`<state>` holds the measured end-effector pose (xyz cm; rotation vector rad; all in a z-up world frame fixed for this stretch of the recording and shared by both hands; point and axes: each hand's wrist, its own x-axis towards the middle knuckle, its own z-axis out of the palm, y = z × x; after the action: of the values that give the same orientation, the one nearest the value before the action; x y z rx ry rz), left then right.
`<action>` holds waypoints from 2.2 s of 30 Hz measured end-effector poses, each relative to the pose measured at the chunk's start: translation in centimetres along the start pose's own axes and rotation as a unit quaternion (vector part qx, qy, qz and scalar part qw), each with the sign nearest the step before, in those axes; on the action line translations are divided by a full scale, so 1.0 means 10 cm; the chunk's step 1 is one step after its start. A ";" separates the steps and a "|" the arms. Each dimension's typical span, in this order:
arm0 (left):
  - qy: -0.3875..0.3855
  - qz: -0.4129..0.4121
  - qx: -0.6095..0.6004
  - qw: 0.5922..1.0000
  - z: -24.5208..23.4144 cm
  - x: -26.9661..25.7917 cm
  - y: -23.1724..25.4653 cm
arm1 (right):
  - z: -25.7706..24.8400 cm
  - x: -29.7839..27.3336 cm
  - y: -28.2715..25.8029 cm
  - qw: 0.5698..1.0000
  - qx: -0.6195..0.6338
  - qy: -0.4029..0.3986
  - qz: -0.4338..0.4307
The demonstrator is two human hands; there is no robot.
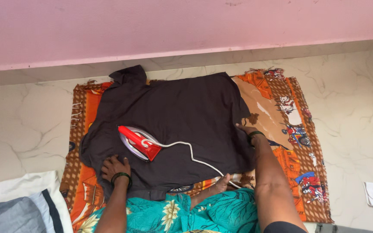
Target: The person irons a dark-colored shirt laid out on a patterned mat on the floor. They smooth the fabric, use a red iron to press the front and back, flip the shirt, and then fold it neatly.
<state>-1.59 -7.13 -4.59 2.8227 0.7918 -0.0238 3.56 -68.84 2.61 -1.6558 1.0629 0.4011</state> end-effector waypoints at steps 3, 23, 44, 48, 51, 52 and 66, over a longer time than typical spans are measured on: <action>0.062 -0.049 -0.020 0.997 0.17 -0.07 0.12 | -0.20 0.04 0.08 0.975 0.220 -0.004 -0.026; 0.166 -0.030 -0.003 0.986 0.25 -0.29 0.41 | 2.67 -0.40 -0.46 0.660 -0.508 0.015 -0.554; 0.267 -0.204 -0.199 0.921 -0.14 0.26 0.51 | 0.92 -0.45 -0.13 0.851 -0.405 0.260 -0.211; 0.315 -0.082 -0.281 0.903 -0.49 0.83 0.50 | 1.77 -1.34 -0.45 0.798 -0.308 0.138 -0.499; 0.226 -0.022 -0.262 0.938 -0.61 1.45 0.65 | 2.56 -2.02 -0.67 0.806 -0.319 -0.043 -0.497; 0.187 -0.016 -0.240 0.953 -0.62 1.69 0.72 | 2.79 -2.19 -0.72 0.773 -0.330 -0.073 -0.537; -0.151 -0.031 -0.288 0.945 0.11 3.16 0.91 | 3.74 -2.17 -0.35 0.691 -0.383 -0.085 -0.607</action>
<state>30.16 1.23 -6.11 2.1732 0.6774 -0.1957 3.74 -25.62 6.49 -2.5739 -0.6109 0.0570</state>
